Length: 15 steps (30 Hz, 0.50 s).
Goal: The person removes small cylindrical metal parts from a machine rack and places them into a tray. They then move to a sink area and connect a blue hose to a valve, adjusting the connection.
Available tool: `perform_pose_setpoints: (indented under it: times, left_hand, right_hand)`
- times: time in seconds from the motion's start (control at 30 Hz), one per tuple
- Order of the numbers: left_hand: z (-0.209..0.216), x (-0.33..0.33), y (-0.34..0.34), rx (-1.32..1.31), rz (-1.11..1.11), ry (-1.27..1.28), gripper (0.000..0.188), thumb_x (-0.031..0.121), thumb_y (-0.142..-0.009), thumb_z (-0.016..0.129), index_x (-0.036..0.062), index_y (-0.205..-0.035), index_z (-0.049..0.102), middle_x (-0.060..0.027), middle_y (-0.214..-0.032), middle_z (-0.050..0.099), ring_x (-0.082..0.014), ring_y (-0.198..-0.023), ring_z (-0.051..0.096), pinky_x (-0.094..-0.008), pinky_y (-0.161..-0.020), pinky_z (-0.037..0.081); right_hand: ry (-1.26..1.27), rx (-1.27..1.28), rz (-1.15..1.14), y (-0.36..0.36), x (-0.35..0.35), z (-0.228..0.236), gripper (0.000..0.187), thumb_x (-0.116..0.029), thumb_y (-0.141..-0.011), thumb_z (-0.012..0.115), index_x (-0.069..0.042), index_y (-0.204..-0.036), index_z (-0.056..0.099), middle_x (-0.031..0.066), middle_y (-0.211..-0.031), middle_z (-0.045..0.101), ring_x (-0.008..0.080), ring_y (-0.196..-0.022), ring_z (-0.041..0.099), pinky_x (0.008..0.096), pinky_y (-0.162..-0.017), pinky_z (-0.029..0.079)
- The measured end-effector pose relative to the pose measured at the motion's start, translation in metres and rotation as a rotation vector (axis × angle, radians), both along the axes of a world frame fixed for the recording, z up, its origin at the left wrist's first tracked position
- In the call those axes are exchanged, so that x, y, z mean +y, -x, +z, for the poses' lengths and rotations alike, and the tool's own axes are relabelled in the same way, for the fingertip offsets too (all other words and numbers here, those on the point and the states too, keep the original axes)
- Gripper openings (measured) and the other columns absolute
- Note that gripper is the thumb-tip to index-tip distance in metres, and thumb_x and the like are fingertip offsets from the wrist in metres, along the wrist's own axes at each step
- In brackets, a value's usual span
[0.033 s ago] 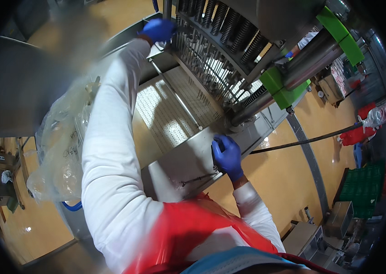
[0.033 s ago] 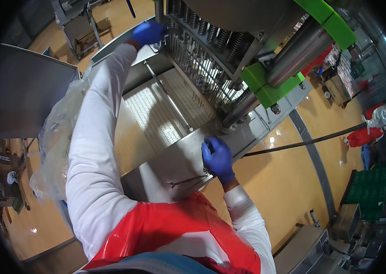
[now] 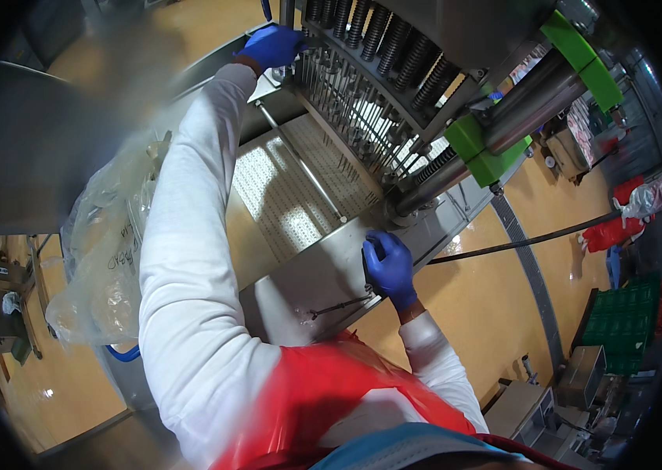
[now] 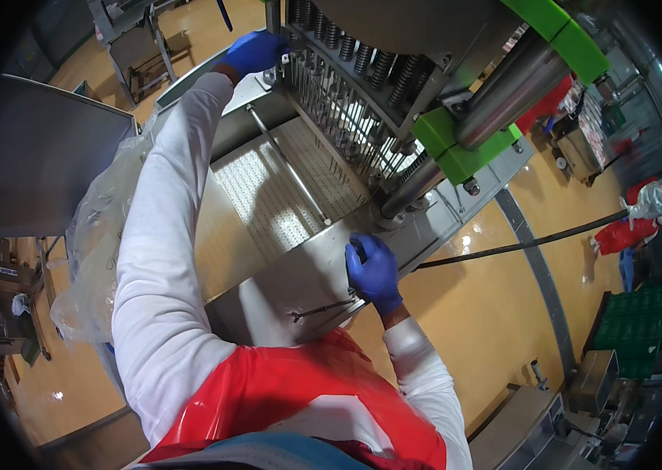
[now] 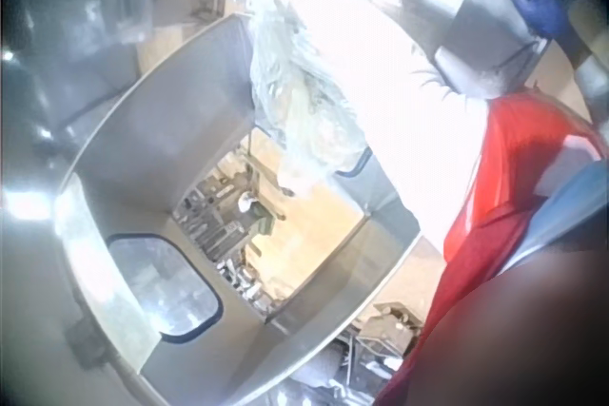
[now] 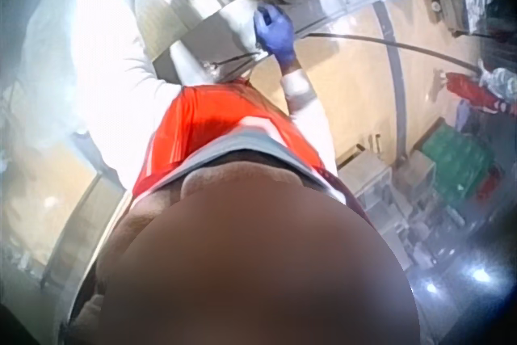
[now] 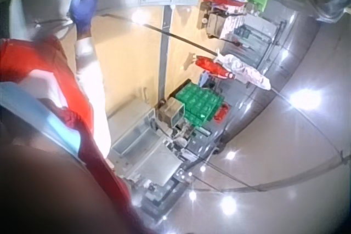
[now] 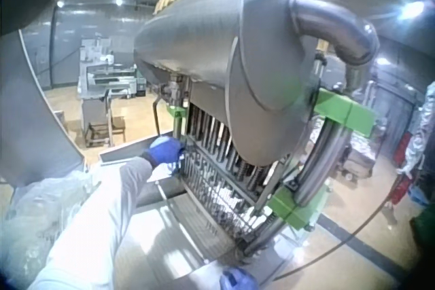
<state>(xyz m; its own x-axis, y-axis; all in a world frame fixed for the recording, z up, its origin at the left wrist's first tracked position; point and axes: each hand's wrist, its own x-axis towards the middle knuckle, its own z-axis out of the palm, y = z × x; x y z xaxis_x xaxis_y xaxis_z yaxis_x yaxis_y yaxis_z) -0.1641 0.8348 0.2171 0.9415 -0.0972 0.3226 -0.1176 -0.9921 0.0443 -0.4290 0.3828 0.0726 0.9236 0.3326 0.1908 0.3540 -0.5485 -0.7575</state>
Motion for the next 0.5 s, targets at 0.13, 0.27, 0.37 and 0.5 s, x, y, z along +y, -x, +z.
perform_pose_setpoints:
  times: [0.13, 0.27, 0.37, 0.5]
  left_hand:
    - [-0.064, -0.002, 0.022, -0.048, 0.116, 0.103, 0.033, 0.039, -0.105, 0.054, 0.0148, -0.116, 0.073, -0.0187, -0.103, 0.075, -0.04, -0.097, 0.073, -0.0524, -0.082, 0.057]
    - [-0.028, -0.004, 0.039, -0.103, 0.161, 0.006, 0.031, 0.036, -0.105, 0.053, 0.0142, -0.115, 0.073, -0.0173, -0.098, 0.076, -0.0392, -0.094, 0.074, -0.0543, -0.079, 0.056]
    - [-0.006, 0.008, 0.041, -0.093, 0.101, -0.075, 0.03, 0.035, -0.105, 0.054, 0.0146, -0.115, 0.073, -0.0175, -0.097, 0.076, -0.0389, -0.093, 0.074, -0.0539, -0.079, 0.056]
    - [0.007, 0.006, 0.025, -0.112, 0.006, -0.178, 0.029, 0.035, -0.105, 0.054, 0.0177, -0.117, 0.074, -0.0148, -0.098, 0.077, -0.0374, -0.095, 0.075, -0.0517, -0.081, 0.059]
  right_hand:
    - [-0.011, -0.027, 0.043, 0.0, 0.003, 0.0, 0.025, -0.021, -0.093, 0.072, -0.004, -0.112, 0.074, 0.019, -0.099, 0.074, 0.0363, -0.085, 0.073, 0.0428, -0.078, 0.059]
    - [-0.002, -0.088, 0.046, -0.004, -0.001, -0.007, 0.026, -0.022, -0.093, 0.072, -0.004, -0.113, 0.073, 0.0188, -0.099, 0.074, 0.037, -0.086, 0.073, 0.0439, -0.08, 0.058]
    - [-0.004, -0.11, 0.069, -0.01, 0.0, -0.011, 0.026, -0.022, -0.093, 0.073, -0.004, -0.113, 0.074, 0.0186, -0.099, 0.073, 0.0368, -0.086, 0.073, 0.0442, -0.08, 0.058]
    - [-0.023, -0.076, 0.056, -0.008, 0.004, -0.005, 0.025, -0.021, -0.094, 0.072, -0.004, -0.112, 0.074, 0.0184, -0.097, 0.073, 0.0355, -0.084, 0.073, 0.0428, -0.079, 0.058]
